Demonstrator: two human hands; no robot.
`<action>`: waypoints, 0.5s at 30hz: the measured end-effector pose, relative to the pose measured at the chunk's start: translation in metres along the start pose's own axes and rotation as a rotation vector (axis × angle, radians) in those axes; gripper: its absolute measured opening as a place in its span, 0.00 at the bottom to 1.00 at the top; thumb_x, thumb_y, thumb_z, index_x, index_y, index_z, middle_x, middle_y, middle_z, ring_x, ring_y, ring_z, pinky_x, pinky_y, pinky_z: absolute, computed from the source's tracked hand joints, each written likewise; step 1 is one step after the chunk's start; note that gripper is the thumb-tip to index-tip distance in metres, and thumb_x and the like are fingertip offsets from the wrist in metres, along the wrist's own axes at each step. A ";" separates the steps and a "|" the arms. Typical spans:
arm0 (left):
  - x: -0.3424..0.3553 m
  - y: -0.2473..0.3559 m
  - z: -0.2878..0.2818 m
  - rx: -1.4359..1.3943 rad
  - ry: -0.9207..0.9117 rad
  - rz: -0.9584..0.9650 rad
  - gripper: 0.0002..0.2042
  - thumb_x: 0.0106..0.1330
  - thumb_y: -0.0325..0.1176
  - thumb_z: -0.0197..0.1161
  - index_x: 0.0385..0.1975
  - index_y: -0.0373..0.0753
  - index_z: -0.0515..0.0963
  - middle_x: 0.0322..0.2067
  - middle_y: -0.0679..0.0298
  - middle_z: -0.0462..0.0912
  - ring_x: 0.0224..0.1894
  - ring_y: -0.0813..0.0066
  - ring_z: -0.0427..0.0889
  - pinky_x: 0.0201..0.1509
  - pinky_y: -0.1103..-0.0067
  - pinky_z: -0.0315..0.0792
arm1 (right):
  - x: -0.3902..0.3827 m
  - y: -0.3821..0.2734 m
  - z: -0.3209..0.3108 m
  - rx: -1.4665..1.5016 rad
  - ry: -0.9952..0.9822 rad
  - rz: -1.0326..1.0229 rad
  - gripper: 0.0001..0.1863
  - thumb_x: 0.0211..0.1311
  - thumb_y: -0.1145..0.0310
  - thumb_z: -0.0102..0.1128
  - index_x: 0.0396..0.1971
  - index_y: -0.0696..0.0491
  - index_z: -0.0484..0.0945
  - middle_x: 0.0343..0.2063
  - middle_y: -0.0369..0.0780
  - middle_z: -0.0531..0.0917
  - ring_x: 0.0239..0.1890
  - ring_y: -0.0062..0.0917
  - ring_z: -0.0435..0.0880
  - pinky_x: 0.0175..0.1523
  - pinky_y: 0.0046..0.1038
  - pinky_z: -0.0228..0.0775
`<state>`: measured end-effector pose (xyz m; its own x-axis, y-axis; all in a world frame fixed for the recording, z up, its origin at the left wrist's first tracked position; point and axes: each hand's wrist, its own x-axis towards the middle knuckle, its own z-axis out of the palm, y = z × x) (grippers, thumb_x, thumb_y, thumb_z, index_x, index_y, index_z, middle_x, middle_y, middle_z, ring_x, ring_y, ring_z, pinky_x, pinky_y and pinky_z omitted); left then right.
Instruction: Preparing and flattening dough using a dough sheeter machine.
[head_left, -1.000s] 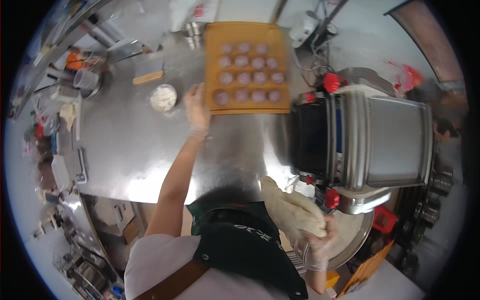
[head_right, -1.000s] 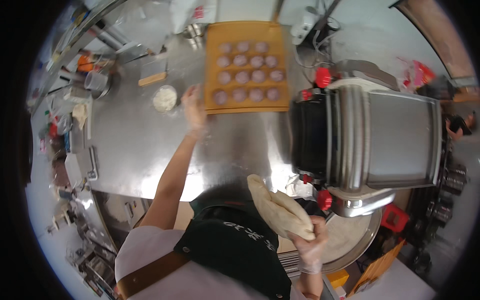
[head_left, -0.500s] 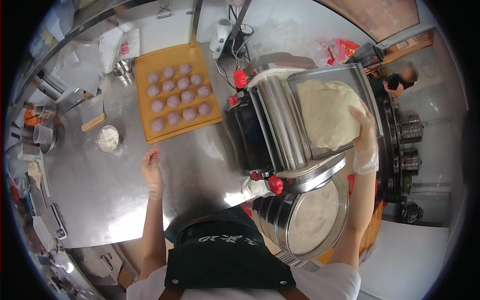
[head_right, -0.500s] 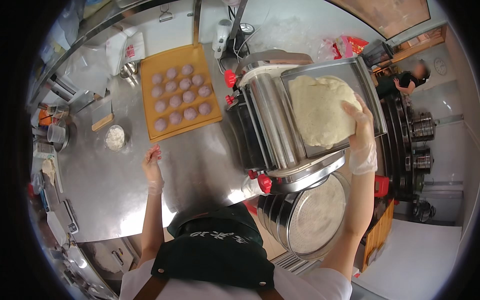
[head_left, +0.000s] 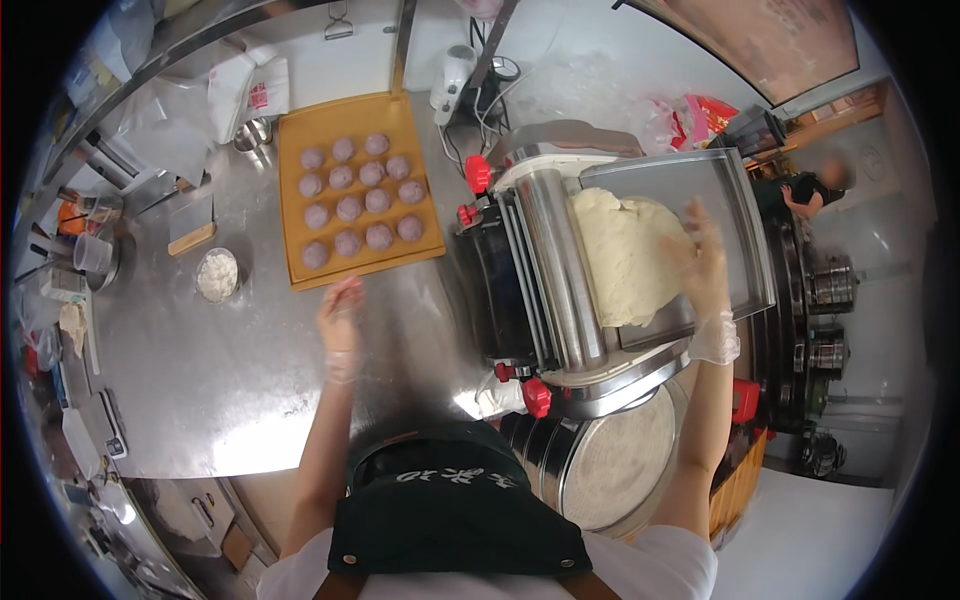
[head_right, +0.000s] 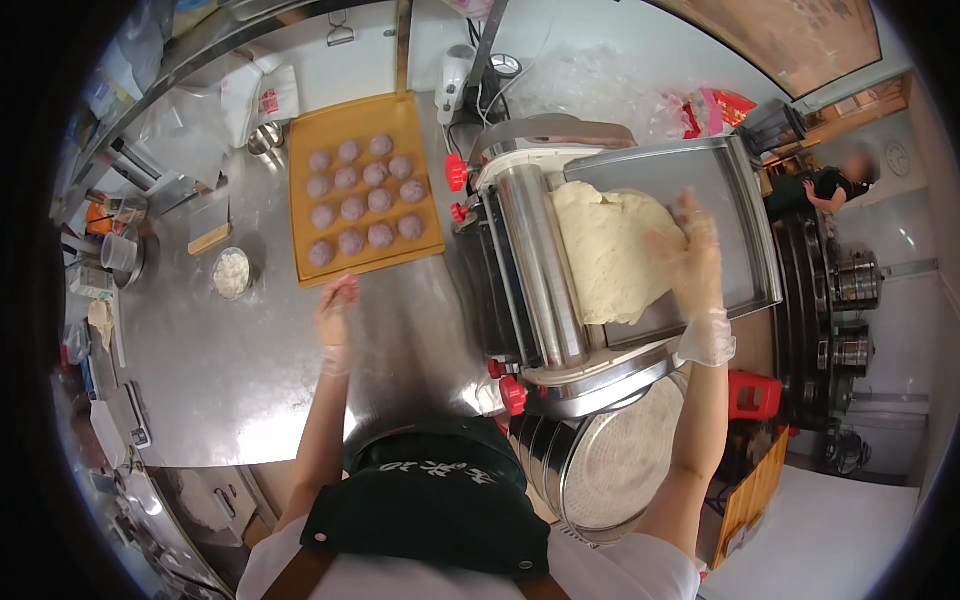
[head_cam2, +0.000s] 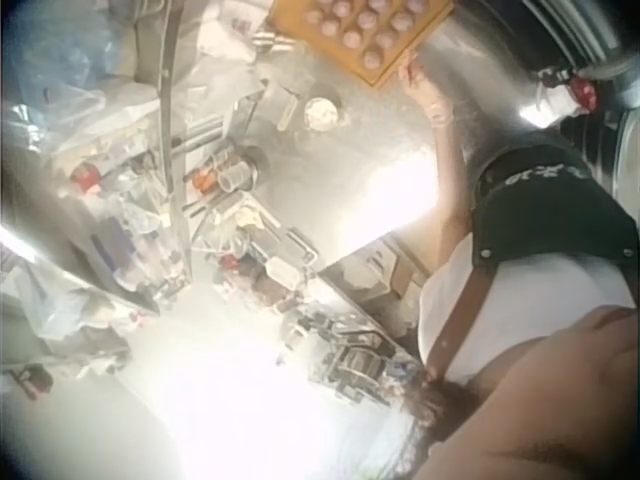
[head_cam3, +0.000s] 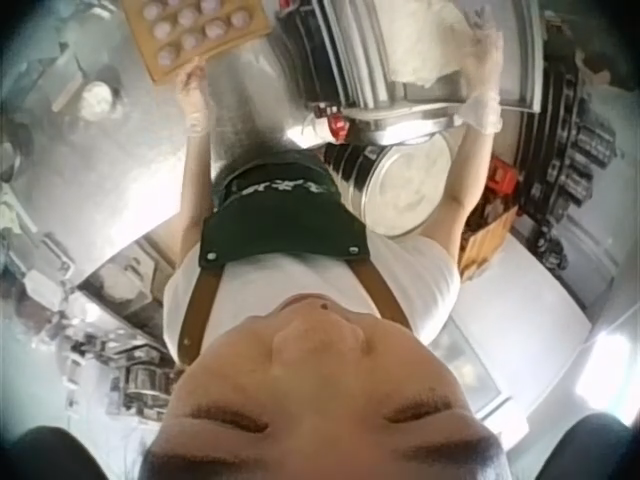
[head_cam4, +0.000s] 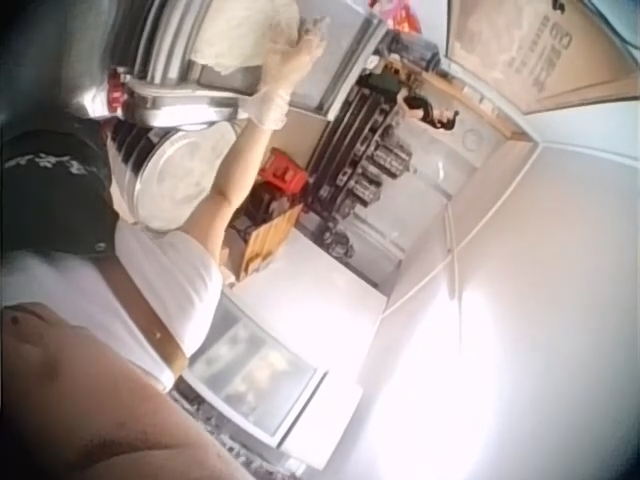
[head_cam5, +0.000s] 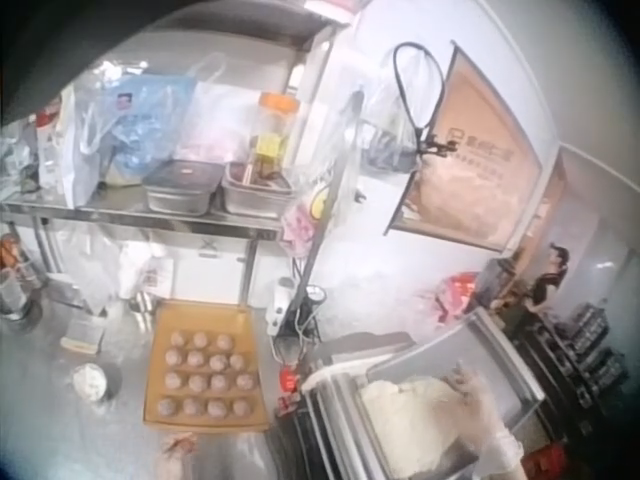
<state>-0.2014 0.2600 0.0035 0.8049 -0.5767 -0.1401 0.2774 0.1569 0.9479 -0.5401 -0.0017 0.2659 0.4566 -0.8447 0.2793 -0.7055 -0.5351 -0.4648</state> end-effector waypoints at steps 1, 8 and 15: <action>-0.001 0.000 0.021 -0.076 -0.023 -0.030 0.10 0.67 0.35 0.60 0.42 0.36 0.79 0.42 0.63 0.81 0.43 0.76 0.79 0.50 0.80 0.72 | 0.004 -0.007 -0.002 -0.092 0.147 -0.100 0.29 0.58 0.67 0.64 0.59 0.60 0.68 0.54 0.48 0.75 0.56 0.35 0.74 0.60 0.31 0.63; -0.023 -0.028 0.151 -0.641 -0.473 -0.772 0.23 0.67 0.47 0.58 0.53 0.36 0.71 0.46 0.59 0.77 0.47 0.68 0.76 0.57 0.69 0.69 | 0.016 -0.073 0.010 -0.019 0.438 -0.273 0.24 0.62 0.65 0.62 0.56 0.56 0.71 0.53 0.45 0.76 0.57 0.35 0.72 0.61 0.35 0.62; -0.030 -0.056 0.200 -0.758 -0.628 -0.862 0.23 0.64 0.50 0.59 0.53 0.41 0.72 0.48 0.66 0.79 0.57 0.68 0.73 0.60 0.69 0.64 | 0.010 -0.080 0.024 0.046 0.516 -0.260 0.20 0.63 0.65 0.60 0.53 0.55 0.73 0.51 0.43 0.78 0.55 0.33 0.73 0.60 0.33 0.62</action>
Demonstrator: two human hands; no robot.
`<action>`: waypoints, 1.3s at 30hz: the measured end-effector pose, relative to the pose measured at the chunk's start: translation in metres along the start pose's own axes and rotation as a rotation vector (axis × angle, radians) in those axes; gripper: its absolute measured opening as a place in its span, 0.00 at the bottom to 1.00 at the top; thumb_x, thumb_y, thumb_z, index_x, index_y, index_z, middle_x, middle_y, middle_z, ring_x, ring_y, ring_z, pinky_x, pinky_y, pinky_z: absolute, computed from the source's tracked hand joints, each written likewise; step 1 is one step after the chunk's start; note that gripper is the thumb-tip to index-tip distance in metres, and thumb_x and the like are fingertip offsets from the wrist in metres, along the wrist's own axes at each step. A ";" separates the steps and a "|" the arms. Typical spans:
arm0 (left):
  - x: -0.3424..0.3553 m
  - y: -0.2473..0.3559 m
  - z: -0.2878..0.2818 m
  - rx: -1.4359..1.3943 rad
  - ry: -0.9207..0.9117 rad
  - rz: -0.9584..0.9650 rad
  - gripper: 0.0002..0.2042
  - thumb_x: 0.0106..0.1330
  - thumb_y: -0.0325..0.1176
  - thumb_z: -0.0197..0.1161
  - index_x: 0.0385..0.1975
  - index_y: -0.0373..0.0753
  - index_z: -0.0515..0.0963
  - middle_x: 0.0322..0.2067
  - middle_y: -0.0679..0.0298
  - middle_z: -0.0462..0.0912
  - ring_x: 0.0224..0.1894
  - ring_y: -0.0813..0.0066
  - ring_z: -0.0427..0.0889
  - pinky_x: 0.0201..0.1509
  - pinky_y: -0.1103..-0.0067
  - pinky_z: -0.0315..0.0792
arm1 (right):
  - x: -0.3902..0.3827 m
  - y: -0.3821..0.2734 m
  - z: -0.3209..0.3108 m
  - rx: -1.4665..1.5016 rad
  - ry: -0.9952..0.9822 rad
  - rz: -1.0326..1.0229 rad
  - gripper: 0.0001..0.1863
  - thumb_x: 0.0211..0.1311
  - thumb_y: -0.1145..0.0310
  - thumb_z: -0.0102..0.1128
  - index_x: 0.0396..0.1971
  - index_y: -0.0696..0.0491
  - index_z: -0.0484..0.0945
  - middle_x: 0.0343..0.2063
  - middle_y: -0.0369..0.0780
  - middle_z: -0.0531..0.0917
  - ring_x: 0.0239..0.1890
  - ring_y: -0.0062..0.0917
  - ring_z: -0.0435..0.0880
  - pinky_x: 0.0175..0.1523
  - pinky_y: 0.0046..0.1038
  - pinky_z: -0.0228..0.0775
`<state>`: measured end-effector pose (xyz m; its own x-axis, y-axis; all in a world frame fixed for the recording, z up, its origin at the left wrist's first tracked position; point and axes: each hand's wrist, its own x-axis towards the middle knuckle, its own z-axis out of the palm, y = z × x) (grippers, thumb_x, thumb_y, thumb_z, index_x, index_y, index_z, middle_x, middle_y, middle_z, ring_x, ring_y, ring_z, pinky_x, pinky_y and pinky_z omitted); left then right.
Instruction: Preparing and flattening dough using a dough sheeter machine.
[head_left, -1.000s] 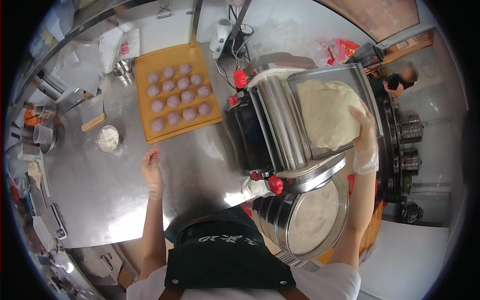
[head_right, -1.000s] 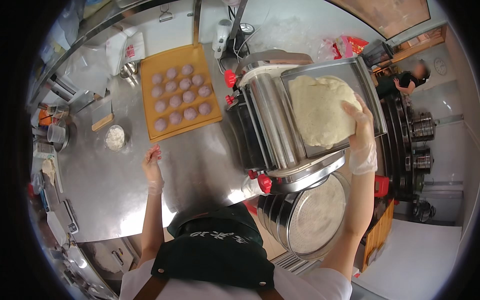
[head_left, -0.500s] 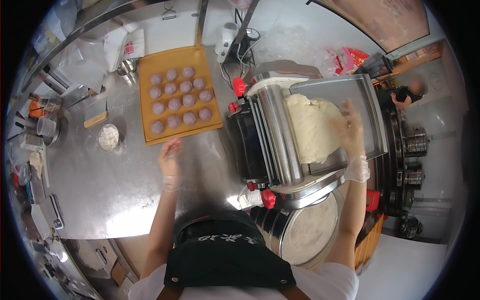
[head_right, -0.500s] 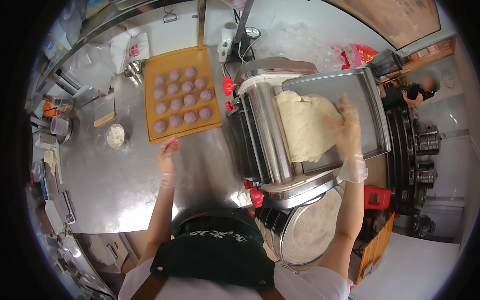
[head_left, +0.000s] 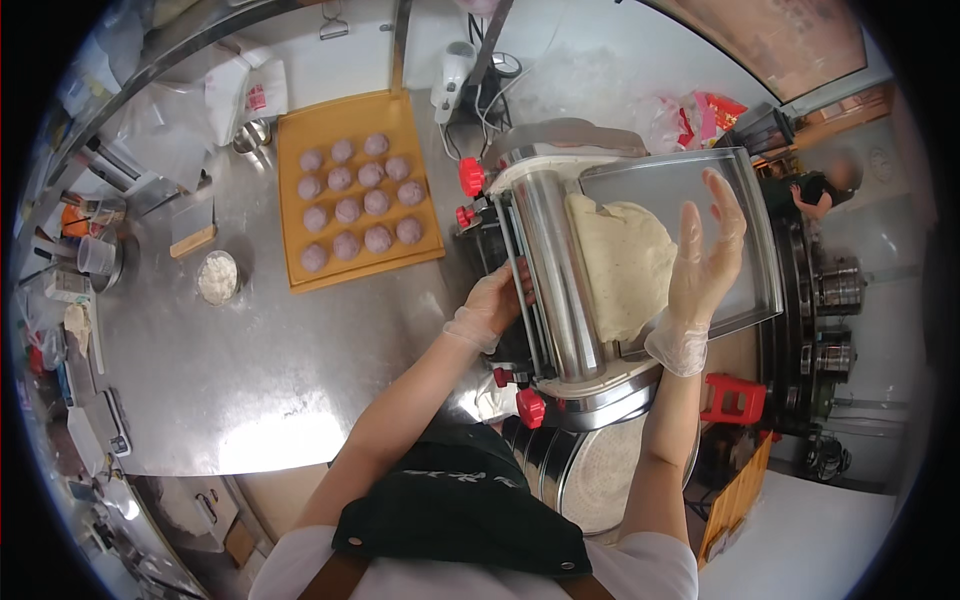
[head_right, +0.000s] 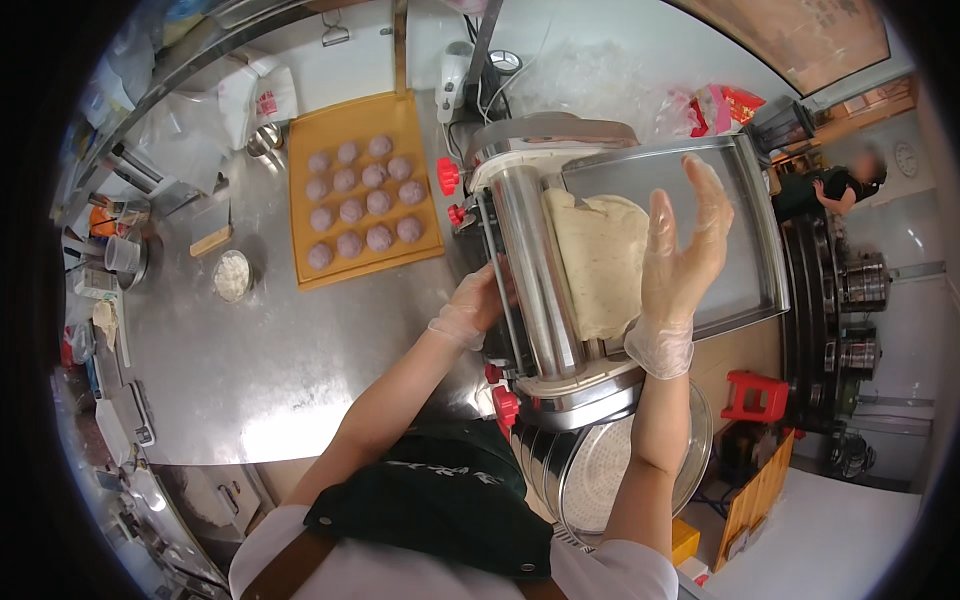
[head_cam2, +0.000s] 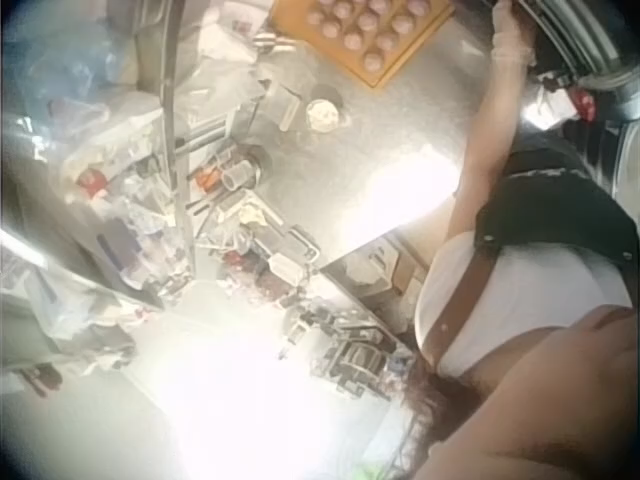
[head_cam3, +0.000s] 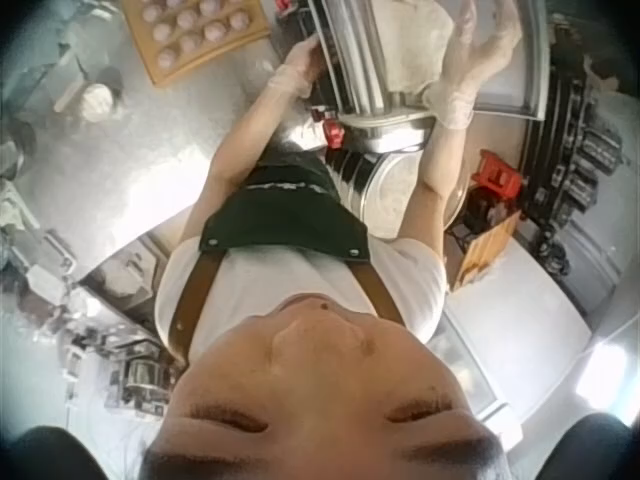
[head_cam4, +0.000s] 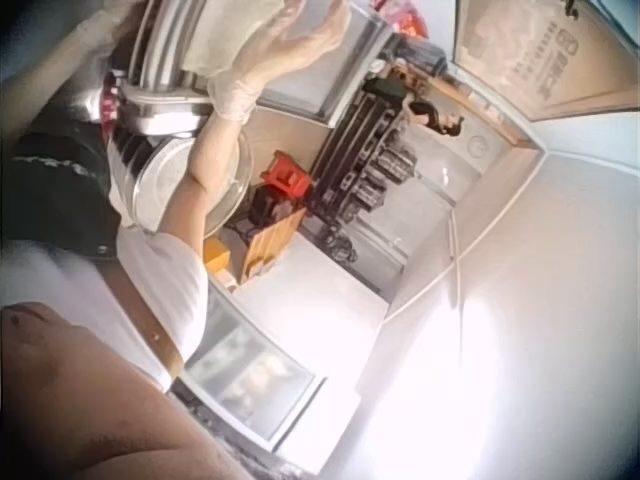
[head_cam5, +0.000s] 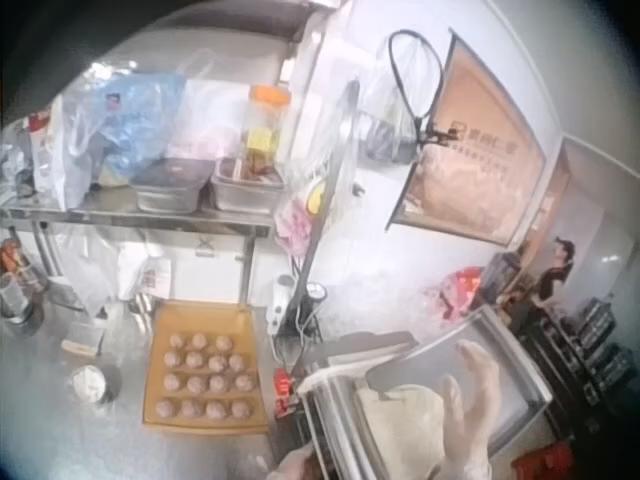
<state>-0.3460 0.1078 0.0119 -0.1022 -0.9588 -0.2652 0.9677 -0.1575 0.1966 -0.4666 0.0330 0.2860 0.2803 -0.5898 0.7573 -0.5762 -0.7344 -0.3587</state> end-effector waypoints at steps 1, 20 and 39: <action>0.003 -0.002 -0.001 0.000 0.004 0.000 0.23 0.64 0.50 0.59 0.53 0.41 0.72 0.48 0.66 0.79 0.57 0.68 0.73 0.60 0.69 0.64 | -0.001 0.001 0.001 -0.025 0.004 -0.029 0.20 0.63 0.66 0.60 0.53 0.55 0.73 0.50 0.42 0.78 0.55 0.33 0.73 0.60 0.33 0.62; 0.014 -0.008 -0.009 -0.038 -0.078 0.022 0.25 0.65 0.47 0.60 0.57 0.40 0.70 0.54 0.63 0.77 0.57 0.67 0.74 0.63 0.68 0.65 | -0.007 -0.002 0.002 0.010 -0.019 -0.016 0.17 0.63 0.69 0.59 0.52 0.56 0.74 0.49 0.41 0.79 0.53 0.29 0.74 0.59 0.31 0.63; -0.018 -0.009 -0.017 -0.001 -0.104 0.095 0.24 0.64 0.37 0.62 0.58 0.39 0.67 0.53 0.63 0.76 0.55 0.68 0.76 0.60 0.69 0.69 | -0.008 0.000 0.001 0.058 -0.035 -0.022 0.17 0.65 0.65 0.58 0.51 0.54 0.75 0.49 0.39 0.80 0.53 0.27 0.76 0.56 0.31 0.63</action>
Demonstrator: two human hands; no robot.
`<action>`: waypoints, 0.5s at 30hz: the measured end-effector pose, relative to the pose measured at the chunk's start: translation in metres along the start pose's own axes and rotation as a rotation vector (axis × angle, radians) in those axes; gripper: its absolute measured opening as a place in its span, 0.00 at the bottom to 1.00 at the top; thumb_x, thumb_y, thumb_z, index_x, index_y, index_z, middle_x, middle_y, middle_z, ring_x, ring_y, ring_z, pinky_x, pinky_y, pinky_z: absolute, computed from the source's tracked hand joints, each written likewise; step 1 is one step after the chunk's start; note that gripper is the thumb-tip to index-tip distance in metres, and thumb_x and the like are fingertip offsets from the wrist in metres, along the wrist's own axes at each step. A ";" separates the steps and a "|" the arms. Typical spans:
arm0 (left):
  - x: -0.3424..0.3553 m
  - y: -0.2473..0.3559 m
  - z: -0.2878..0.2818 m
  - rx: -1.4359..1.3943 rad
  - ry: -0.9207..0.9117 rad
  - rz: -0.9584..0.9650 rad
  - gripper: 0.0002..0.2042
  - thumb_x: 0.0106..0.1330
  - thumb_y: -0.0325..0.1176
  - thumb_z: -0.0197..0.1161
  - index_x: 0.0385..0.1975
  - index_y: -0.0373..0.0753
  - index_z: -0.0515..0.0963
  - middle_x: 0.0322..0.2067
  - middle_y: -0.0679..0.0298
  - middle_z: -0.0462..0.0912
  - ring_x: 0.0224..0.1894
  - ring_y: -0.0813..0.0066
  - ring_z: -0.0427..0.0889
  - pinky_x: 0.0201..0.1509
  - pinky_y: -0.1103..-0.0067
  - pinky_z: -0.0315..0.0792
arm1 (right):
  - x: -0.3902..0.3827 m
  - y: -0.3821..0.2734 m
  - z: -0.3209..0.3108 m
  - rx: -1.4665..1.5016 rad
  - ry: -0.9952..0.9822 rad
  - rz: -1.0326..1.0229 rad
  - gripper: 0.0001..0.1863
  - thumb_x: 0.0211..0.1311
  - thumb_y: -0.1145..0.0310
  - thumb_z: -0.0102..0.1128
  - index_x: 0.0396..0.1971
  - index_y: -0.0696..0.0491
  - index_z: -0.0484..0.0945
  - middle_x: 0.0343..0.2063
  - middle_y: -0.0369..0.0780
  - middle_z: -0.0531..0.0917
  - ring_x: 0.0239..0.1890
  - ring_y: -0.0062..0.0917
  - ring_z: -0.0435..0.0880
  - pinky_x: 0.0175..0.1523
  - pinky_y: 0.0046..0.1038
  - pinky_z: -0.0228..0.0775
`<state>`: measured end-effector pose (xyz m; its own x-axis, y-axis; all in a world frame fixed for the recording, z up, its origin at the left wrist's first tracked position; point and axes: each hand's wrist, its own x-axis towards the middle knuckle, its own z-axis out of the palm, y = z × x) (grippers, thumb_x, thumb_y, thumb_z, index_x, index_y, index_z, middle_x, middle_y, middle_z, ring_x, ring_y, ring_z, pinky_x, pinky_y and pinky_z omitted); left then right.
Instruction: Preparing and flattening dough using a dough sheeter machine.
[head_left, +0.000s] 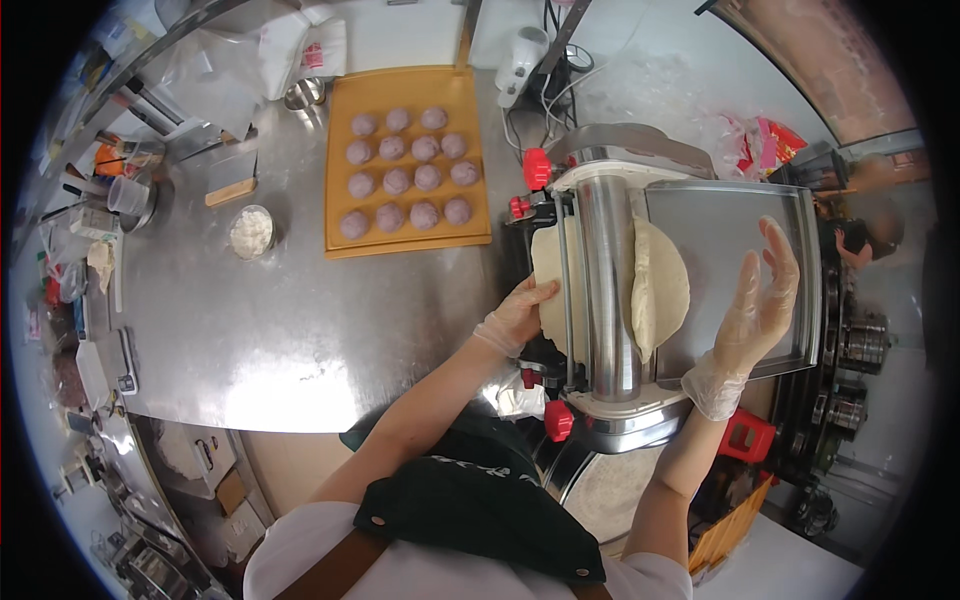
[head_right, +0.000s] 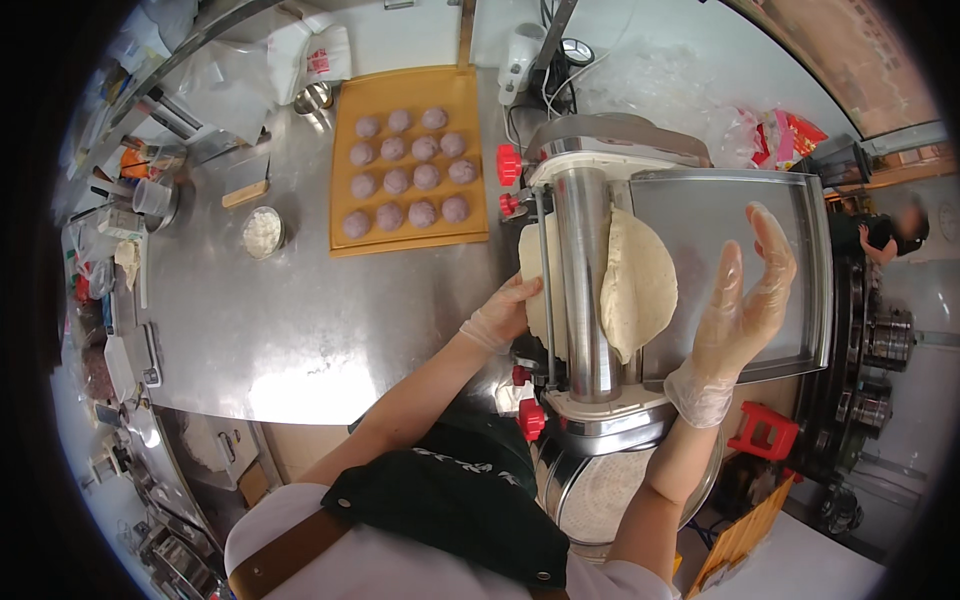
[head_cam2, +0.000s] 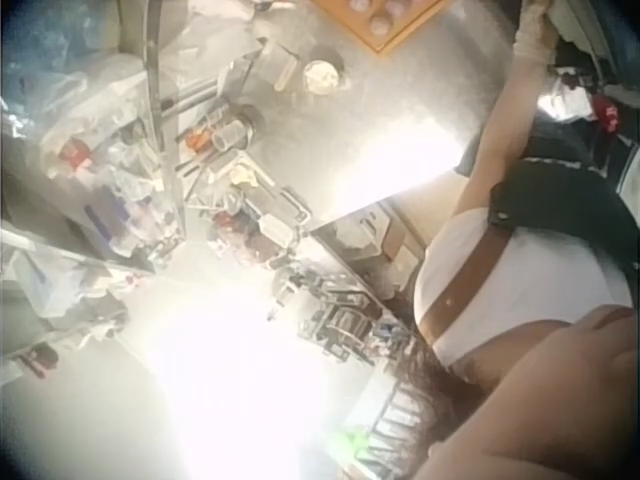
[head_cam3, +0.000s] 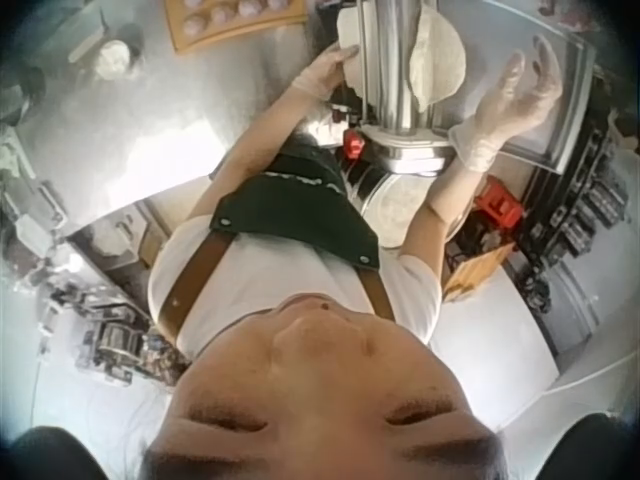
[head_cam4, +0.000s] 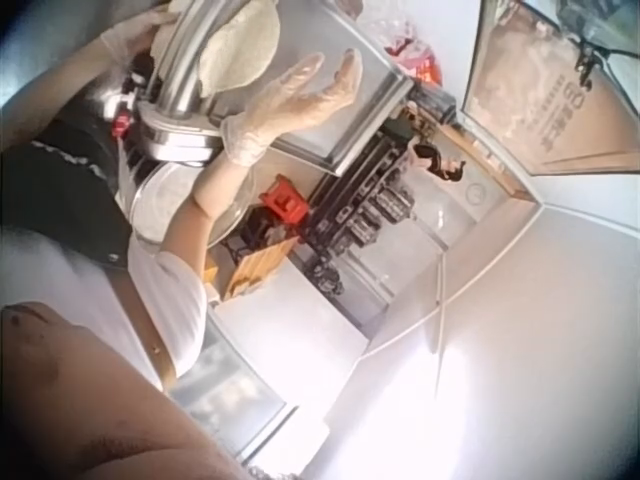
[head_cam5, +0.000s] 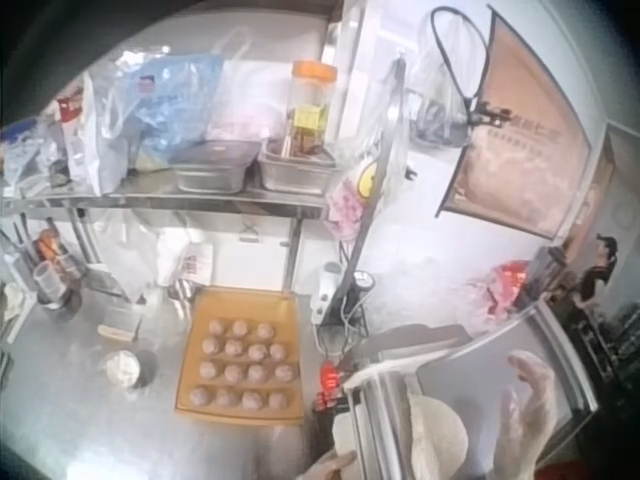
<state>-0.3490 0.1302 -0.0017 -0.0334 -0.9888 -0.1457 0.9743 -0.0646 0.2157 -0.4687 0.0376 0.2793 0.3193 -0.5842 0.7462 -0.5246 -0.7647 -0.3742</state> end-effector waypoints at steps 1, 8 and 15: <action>-0.002 0.002 0.001 0.019 0.022 0.012 0.24 0.64 0.37 0.62 0.59 0.39 0.66 0.53 0.62 0.76 0.55 0.68 0.76 0.60 0.68 0.69 | 0.000 0.000 0.000 0.002 0.001 -0.001 0.17 0.65 0.65 0.58 0.51 0.54 0.75 0.49 0.39 0.80 0.53 0.27 0.76 0.56 0.31 0.63; -0.022 0.017 0.009 0.047 0.094 0.020 0.25 0.64 0.36 0.62 0.59 0.39 0.65 0.53 0.62 0.76 0.55 0.68 0.75 0.60 0.67 0.69 | 0.001 0.000 -0.005 -0.003 0.005 -0.007 0.16 0.64 0.70 0.56 0.51 0.54 0.76 0.48 0.40 0.80 0.52 0.28 0.76 0.56 0.31 0.64; -0.050 0.046 0.014 0.093 0.110 -0.009 0.25 0.63 0.33 0.62 0.60 0.39 0.64 0.54 0.61 0.75 0.57 0.65 0.74 0.60 0.64 0.68 | -0.060 -0.091 -0.054 0.525 -0.338 0.315 0.20 0.59 0.62 0.62 0.49 0.56 0.77 0.45 0.45 0.81 0.49 0.33 0.78 0.53 0.39 0.69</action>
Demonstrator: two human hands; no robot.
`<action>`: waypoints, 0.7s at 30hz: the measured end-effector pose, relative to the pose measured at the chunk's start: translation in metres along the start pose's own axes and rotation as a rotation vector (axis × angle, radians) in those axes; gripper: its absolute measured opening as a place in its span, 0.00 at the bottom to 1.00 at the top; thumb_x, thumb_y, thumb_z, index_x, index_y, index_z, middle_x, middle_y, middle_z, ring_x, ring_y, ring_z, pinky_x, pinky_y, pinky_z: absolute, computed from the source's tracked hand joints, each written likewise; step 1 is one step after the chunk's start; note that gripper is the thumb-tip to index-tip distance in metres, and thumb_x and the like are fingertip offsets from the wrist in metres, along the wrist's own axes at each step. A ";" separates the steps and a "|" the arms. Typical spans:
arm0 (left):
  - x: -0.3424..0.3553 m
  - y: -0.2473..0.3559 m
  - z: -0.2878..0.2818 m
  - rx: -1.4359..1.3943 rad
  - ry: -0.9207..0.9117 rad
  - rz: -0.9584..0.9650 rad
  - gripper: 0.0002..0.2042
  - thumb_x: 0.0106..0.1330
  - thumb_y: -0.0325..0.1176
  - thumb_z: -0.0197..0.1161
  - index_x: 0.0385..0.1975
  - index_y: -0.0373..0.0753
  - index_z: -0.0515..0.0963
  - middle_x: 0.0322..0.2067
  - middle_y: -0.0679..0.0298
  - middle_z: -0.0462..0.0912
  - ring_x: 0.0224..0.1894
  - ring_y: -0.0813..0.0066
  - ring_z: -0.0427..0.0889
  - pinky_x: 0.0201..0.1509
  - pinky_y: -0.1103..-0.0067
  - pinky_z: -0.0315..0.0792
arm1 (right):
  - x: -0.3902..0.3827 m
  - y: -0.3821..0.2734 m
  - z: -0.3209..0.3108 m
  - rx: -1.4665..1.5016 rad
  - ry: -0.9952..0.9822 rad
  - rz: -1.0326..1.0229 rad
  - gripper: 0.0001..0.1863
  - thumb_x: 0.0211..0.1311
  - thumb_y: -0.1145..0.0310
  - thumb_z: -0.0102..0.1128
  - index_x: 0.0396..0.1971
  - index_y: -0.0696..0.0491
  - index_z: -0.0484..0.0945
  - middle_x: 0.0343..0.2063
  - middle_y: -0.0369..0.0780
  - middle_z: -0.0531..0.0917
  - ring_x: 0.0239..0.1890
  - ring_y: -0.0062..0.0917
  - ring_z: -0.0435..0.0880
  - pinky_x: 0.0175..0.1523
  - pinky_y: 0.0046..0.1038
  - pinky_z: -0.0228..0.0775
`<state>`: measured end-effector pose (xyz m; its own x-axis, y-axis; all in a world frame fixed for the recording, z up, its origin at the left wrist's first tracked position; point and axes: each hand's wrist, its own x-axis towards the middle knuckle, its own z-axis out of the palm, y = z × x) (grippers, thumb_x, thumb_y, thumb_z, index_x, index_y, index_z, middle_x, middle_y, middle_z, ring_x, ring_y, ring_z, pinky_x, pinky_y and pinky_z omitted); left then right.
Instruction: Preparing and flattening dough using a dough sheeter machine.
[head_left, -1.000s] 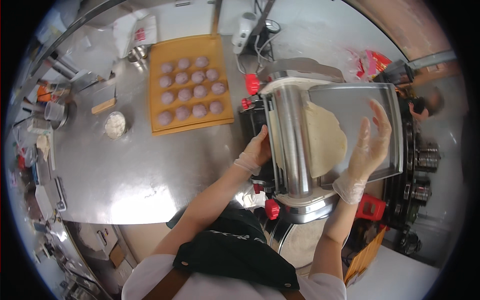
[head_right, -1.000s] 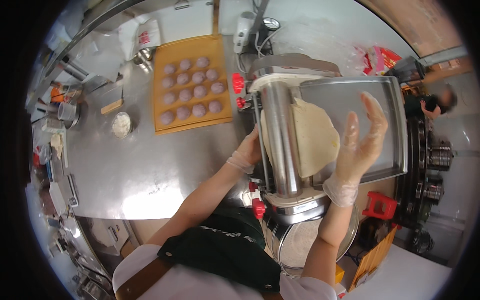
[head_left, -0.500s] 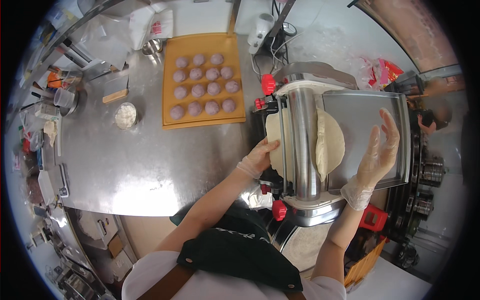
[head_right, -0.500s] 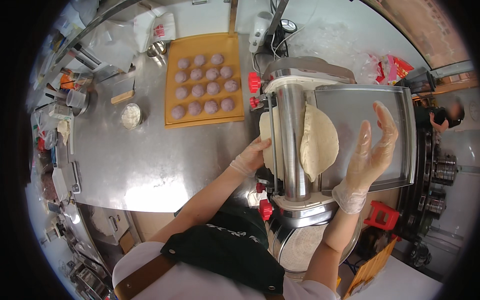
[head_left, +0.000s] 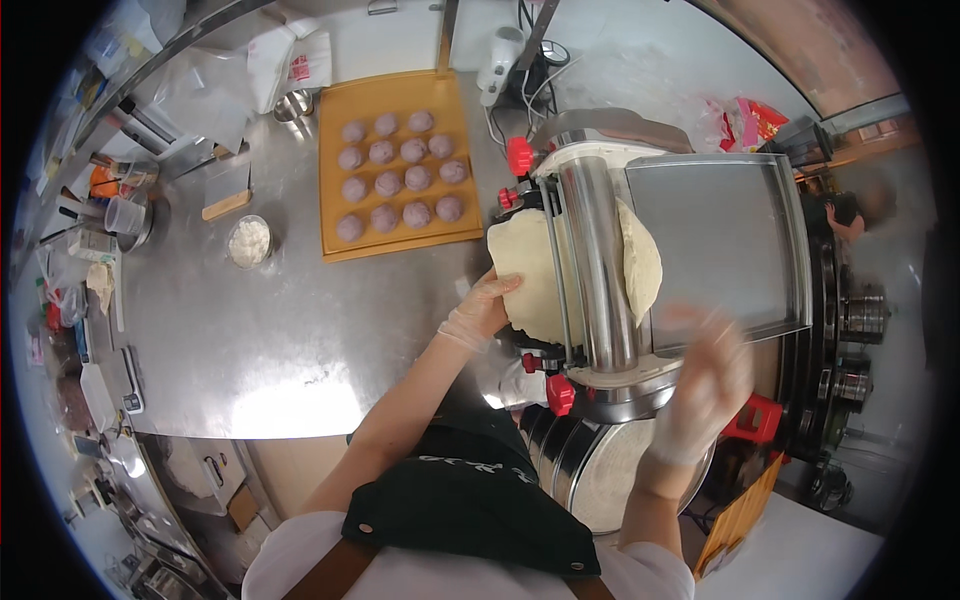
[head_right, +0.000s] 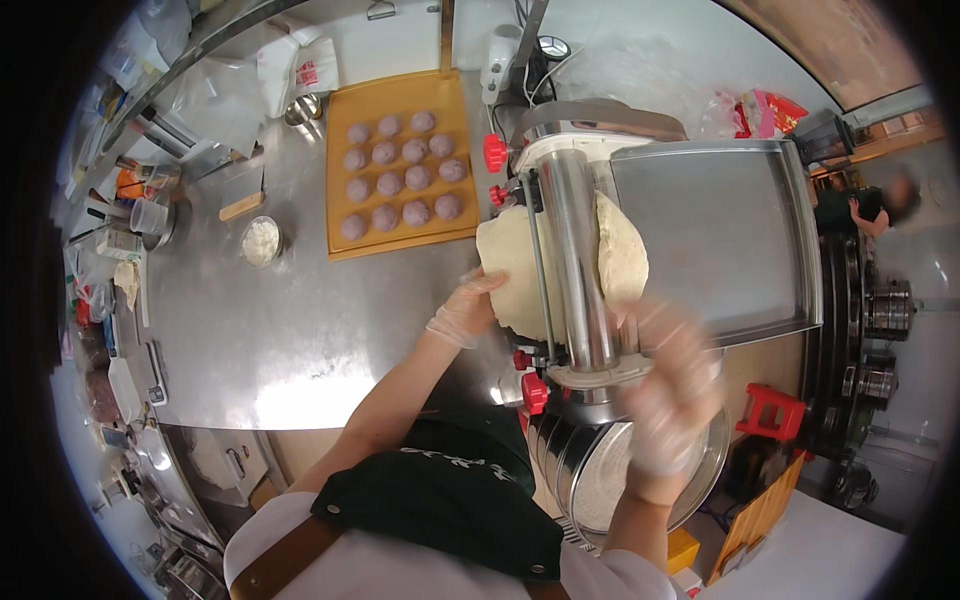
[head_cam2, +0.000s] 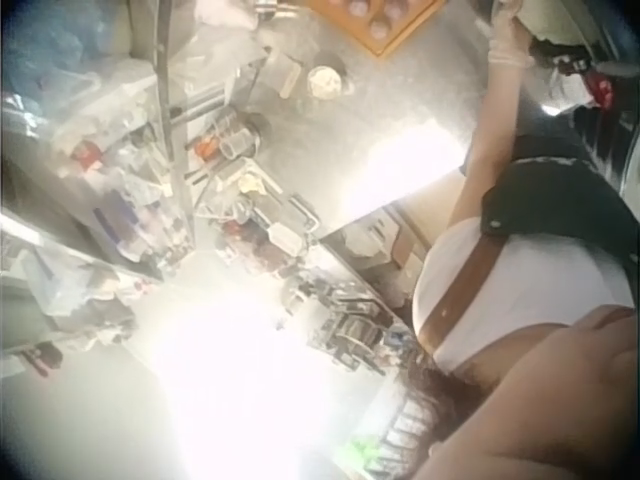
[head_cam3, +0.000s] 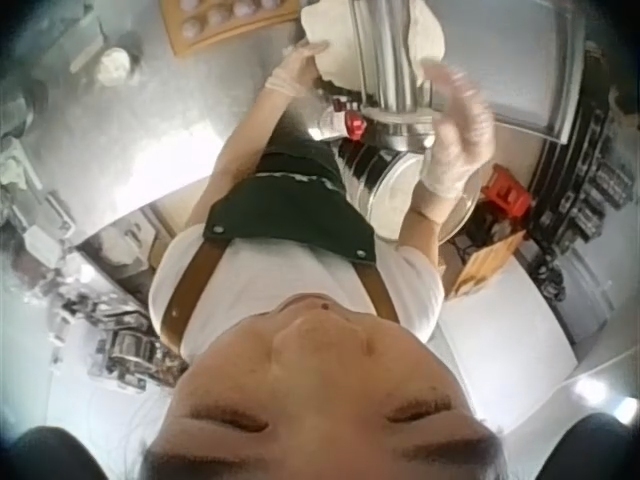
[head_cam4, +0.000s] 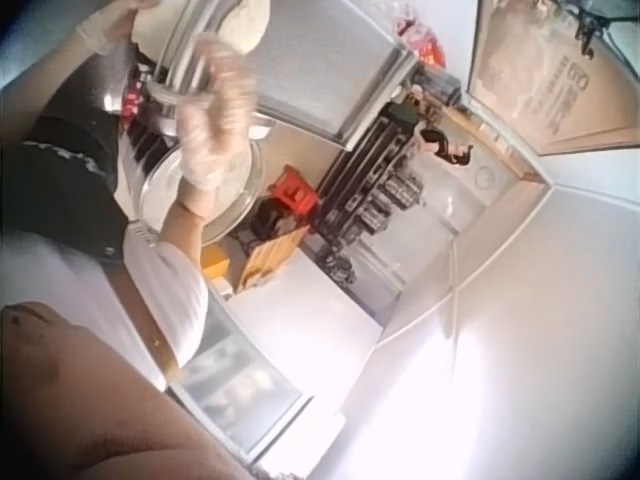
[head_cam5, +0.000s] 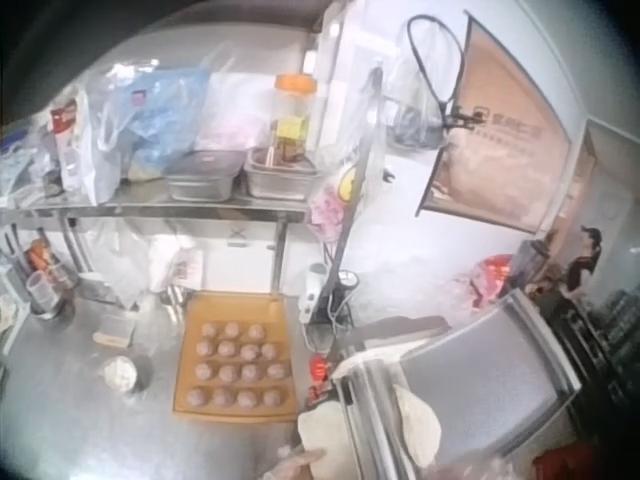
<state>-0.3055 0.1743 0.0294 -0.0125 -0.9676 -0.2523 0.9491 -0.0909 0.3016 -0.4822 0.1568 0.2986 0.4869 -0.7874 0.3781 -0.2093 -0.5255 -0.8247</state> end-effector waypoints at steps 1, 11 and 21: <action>-0.002 0.002 -0.001 0.012 0.001 -0.010 0.25 0.63 0.32 0.62 0.60 0.38 0.64 0.55 0.61 0.74 0.57 0.65 0.74 0.60 0.64 0.68 | -0.014 0.004 0.010 0.439 -0.320 -0.105 0.19 0.60 0.65 0.61 0.48 0.58 0.76 0.43 0.46 0.82 0.46 0.36 0.81 0.50 0.41 0.71; -0.033 0.027 0.026 0.102 0.095 0.135 0.25 0.62 0.22 0.59 0.60 0.36 0.63 0.55 0.58 0.73 0.57 0.66 0.74 0.61 0.66 0.68 | -0.171 0.198 0.203 1.203 0.239 0.951 0.19 0.67 0.65 0.50 0.55 0.58 0.70 0.54 0.42 0.74 0.56 0.31 0.73 0.60 0.36 0.65; -0.073 0.055 0.054 0.108 0.125 0.197 0.28 0.61 0.17 0.56 0.62 0.36 0.60 0.55 0.58 0.73 0.56 0.67 0.74 0.60 0.70 0.70 | -0.076 0.210 0.206 0.893 0.311 0.647 0.22 0.68 0.61 0.48 0.57 0.57 0.68 0.56 0.42 0.74 0.58 0.32 0.71 0.62 0.38 0.64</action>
<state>-0.2697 0.2277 0.1140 0.2144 -0.9332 -0.2884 0.8901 0.0651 0.4510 -0.3886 0.1727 0.0099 0.2507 -0.9376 -0.2411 0.3932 0.3262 -0.8596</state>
